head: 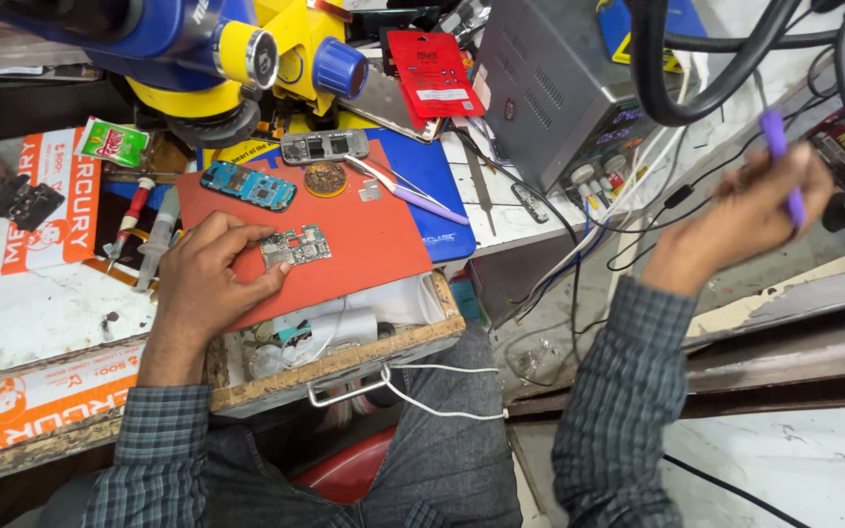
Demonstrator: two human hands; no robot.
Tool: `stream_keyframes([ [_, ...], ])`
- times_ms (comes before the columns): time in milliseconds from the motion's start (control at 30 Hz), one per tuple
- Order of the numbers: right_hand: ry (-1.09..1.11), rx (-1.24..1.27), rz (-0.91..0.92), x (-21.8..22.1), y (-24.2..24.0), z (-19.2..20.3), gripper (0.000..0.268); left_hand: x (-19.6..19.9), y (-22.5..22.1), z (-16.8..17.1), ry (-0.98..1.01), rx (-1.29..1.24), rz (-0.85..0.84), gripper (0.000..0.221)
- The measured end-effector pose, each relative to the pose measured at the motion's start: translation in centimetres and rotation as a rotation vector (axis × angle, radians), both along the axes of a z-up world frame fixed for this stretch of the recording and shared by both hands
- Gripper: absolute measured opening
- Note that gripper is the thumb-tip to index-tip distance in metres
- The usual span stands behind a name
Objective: The person solders components on a circuit board and uses a metal tool to manipulate parts of the internal hardware on a workbench.
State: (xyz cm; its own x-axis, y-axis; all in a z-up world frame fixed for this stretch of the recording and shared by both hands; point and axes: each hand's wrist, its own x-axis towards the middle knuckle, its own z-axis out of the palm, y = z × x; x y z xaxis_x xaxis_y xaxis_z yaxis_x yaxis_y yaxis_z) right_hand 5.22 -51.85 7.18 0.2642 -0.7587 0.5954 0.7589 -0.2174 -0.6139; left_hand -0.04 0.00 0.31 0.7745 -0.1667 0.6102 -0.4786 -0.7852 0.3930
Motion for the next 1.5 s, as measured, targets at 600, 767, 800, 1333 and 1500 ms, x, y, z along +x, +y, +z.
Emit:
stream_keyframes([
  [600,0.144,-0.648,0.102,12.5,-4.6,4.7,0.022,-0.1,0.2,0.2,0.012,0.021,-0.008,0.039],
  [767,0.482,-0.775,0.137,9.6,-2.5,7.0,0.064,-0.1,0.0,0.3,0.041,0.007,-0.005,0.037],
  [800,0.487,-0.807,0.154,9.5,-2.5,7.3,0.072,-0.1,0.0,0.3,0.042,0.007,-0.006,0.037],
  [1333,0.277,-0.152,0.790,11.1,-4.4,2.3,0.084,-0.2,-0.1,0.5,0.026,0.016,0.001,0.038],
  [1500,0.337,-0.156,0.768,10.7,-4.8,1.7,0.069,-0.2,0.0,0.4,0.040,-0.007,-0.006,0.038],
])
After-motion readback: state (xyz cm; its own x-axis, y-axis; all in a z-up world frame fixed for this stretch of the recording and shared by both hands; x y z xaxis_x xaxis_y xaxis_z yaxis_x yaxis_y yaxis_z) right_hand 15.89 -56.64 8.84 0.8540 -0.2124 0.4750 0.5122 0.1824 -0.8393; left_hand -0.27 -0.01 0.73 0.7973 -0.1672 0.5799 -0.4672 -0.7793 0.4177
